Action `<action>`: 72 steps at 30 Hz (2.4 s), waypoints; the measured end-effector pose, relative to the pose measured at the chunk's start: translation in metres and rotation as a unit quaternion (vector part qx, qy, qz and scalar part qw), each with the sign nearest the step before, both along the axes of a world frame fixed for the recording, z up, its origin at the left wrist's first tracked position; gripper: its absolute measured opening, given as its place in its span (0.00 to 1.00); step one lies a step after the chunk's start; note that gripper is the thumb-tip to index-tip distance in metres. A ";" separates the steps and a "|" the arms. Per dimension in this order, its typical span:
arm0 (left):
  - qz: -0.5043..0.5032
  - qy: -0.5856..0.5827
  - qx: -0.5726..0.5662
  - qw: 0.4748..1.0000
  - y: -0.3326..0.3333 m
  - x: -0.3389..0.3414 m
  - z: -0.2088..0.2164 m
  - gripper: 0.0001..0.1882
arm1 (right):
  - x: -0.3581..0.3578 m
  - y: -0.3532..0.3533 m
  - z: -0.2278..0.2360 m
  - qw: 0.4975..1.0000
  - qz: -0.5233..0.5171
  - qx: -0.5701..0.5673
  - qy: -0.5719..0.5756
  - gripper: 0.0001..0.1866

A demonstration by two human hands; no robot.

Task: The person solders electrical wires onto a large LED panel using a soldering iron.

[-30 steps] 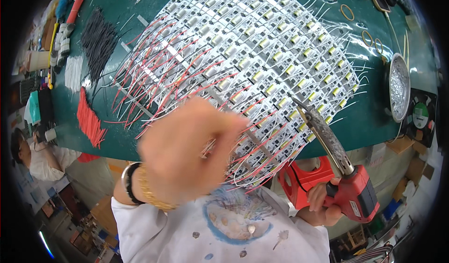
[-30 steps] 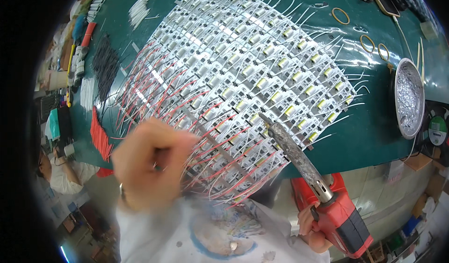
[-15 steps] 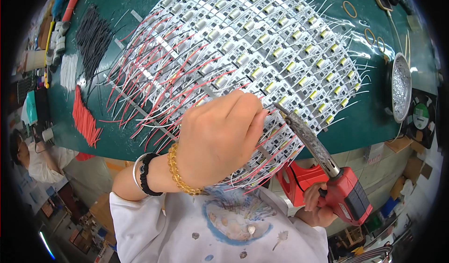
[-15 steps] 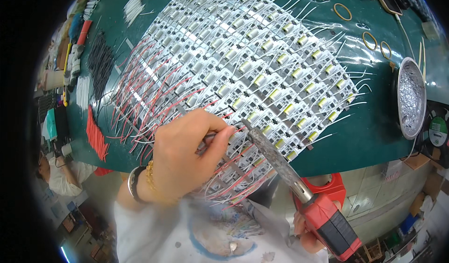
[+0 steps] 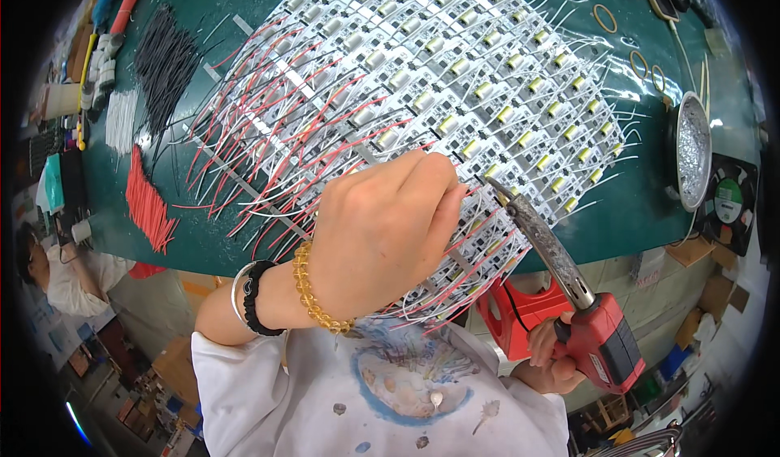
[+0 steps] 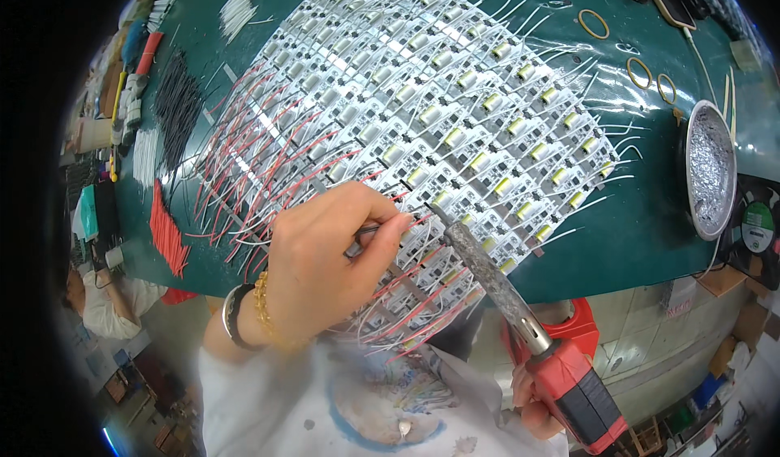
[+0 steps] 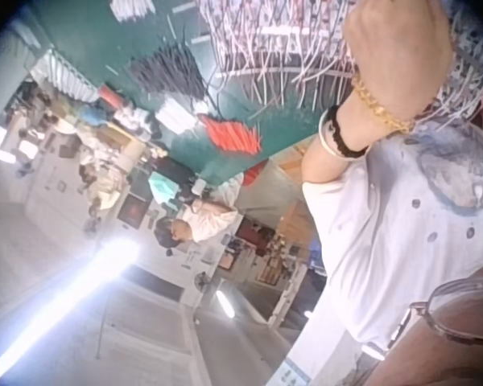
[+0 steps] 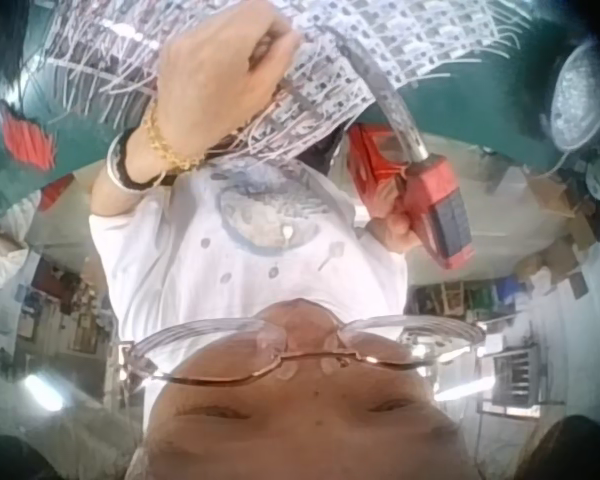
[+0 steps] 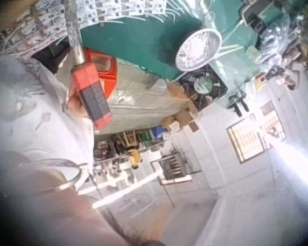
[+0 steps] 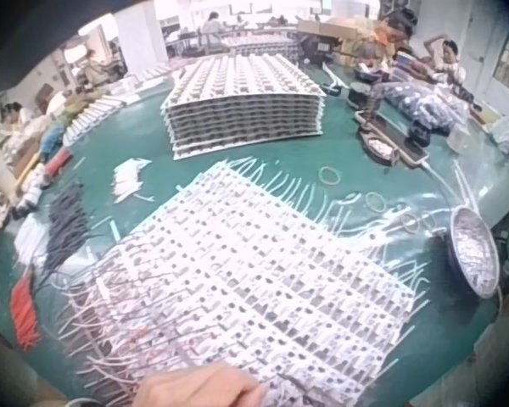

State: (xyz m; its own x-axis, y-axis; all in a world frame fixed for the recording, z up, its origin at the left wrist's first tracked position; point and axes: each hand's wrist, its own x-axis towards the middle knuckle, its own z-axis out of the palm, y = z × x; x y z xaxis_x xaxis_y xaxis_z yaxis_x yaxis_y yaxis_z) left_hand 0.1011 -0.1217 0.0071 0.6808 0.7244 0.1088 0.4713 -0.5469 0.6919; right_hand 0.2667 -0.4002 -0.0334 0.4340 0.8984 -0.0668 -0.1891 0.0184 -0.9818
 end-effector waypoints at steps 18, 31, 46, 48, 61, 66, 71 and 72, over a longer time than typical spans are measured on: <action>0.063 0.019 -0.010 0.998 0.000 -0.040 0.050 0.06 | -0.012 0.028 0.014 0.996 -0.071 0.056 0.002 0.39; 0.006 -0.034 0.086 0.996 -0.032 0.010 -0.013 0.09 | -0.005 -0.006 0.005 0.996 -0.023 0.012 0.086 0.43; 0.018 -0.024 0.058 0.998 -0.028 0.010 -0.011 0.08 | 0.007 -0.013 -0.003 0.999 -0.010 -0.001 0.043 0.07; 0.018 -0.023 0.058 0.998 -0.027 0.010 -0.010 0.08 | 0.017 -0.018 0.005 0.986 0.115 -0.071 -0.099 0.07; 0.009 -0.029 0.062 0.998 -0.027 0.010 -0.009 0.06 | 0.001 0.006 -0.003 0.994 0.071 0.085 0.007 0.39; 0.015 -0.068 0.050 0.996 -0.024 -0.004 0.002 0.05 | -0.006 0.007 0.004 0.995 0.032 0.090 -0.025 0.39; 0.058 -0.105 0.059 0.991 -0.029 -0.006 0.024 0.08 | -0.008 -0.001 0.024 0.997 -0.038 0.019 0.069 0.25; 0.034 -0.101 0.052 0.993 -0.037 -0.002 0.030 0.08 | -0.007 -0.003 0.024 0.997 -0.038 0.014 0.068 0.26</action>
State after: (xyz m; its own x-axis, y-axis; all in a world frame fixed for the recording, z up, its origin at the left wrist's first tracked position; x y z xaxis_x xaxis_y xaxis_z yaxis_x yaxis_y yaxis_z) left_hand 0.0991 -0.1588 0.0367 0.5868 0.7459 0.3151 0.3672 -0.5920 0.7174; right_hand 0.2601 -0.4030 -0.0098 0.4896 0.8656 -0.1051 -0.3176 0.0648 -0.9460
